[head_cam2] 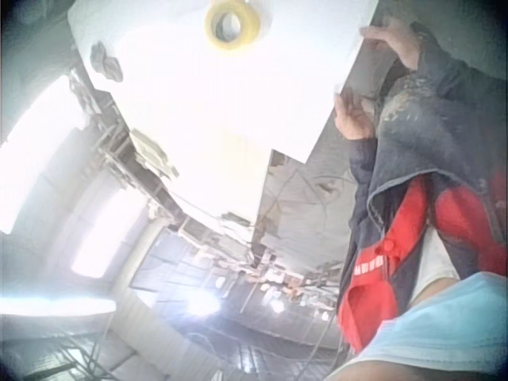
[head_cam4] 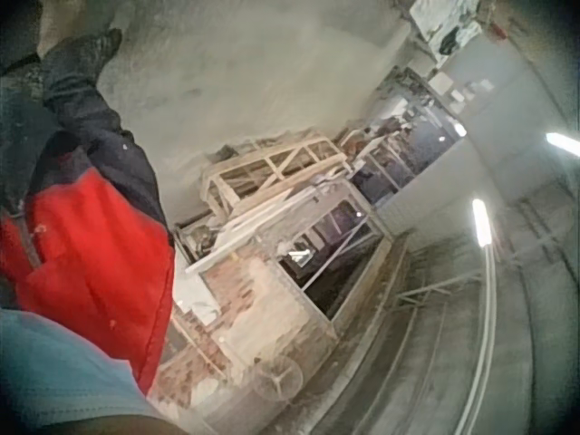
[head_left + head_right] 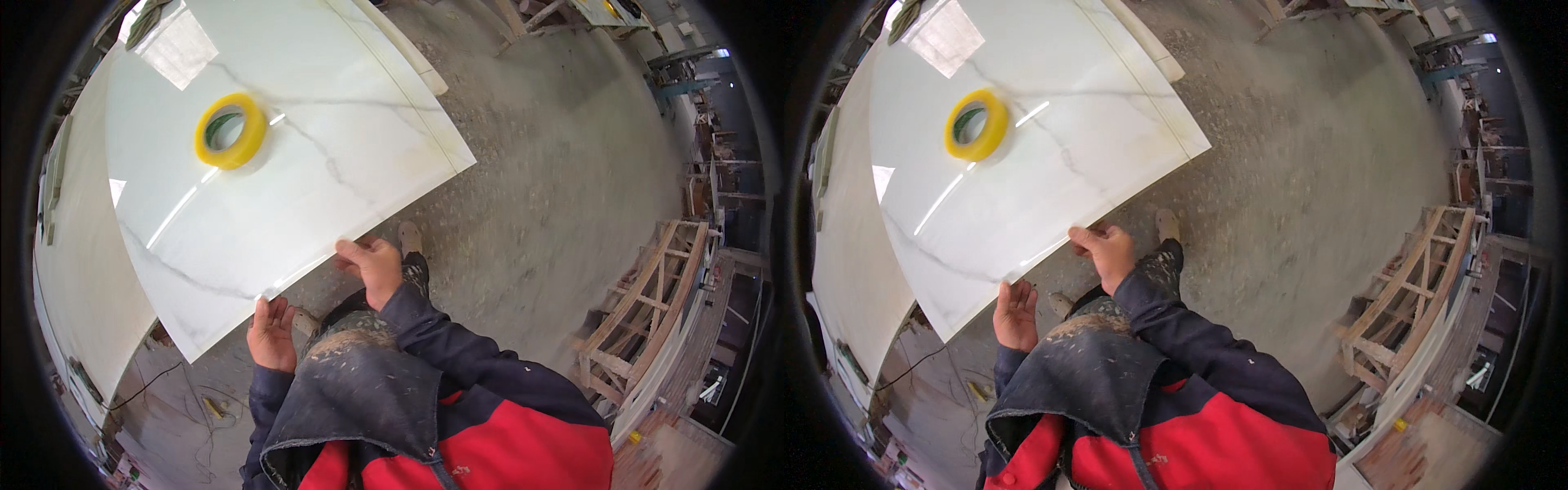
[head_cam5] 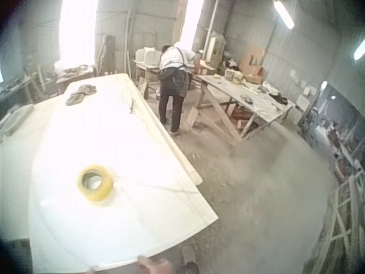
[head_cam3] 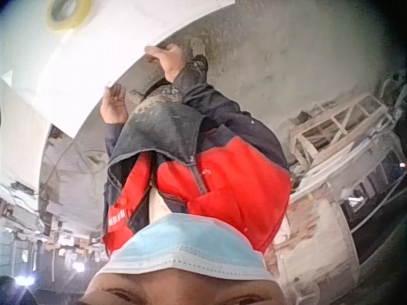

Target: The person applies yellow masking tape along the edges of a large white marble-patterned tile, then uses a cloth to wipe the surface. They later use a putty knife to scrape residue from a smaller tile sample and the large tile edge.

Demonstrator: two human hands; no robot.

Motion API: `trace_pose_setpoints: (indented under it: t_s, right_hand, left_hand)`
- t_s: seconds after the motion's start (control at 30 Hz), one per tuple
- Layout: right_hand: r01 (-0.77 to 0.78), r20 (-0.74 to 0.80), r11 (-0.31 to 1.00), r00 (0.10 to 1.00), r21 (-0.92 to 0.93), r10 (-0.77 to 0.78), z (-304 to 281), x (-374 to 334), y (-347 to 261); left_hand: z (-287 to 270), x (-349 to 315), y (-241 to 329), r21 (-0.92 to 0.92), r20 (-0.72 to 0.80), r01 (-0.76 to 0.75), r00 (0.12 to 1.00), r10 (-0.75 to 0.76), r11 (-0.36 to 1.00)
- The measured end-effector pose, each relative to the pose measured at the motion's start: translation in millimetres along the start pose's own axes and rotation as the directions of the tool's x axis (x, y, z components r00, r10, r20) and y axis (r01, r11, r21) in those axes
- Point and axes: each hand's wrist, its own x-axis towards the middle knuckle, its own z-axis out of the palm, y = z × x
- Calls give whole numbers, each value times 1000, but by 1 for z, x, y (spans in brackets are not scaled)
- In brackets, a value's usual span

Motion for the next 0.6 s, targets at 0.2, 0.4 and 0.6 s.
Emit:
trace_pose_setpoints:
  t_s: [0.2,0.4,0.6]
  right_hand:
    - [68,-82,995,995,78,-61,-50,26,-65]
    - [13,-66,1000,998,22,-11,-92,44,-112]
    - [-3,-70,1000,998,19,4,-102,47,-128]
  left_hand:
    - [-18,-1,4,30,-31,25,999,-24,999]
    - [-21,0,13,77,-104,56,993,-48,995]
    - [-22,-5,15,73,-189,61,981,-46,995]
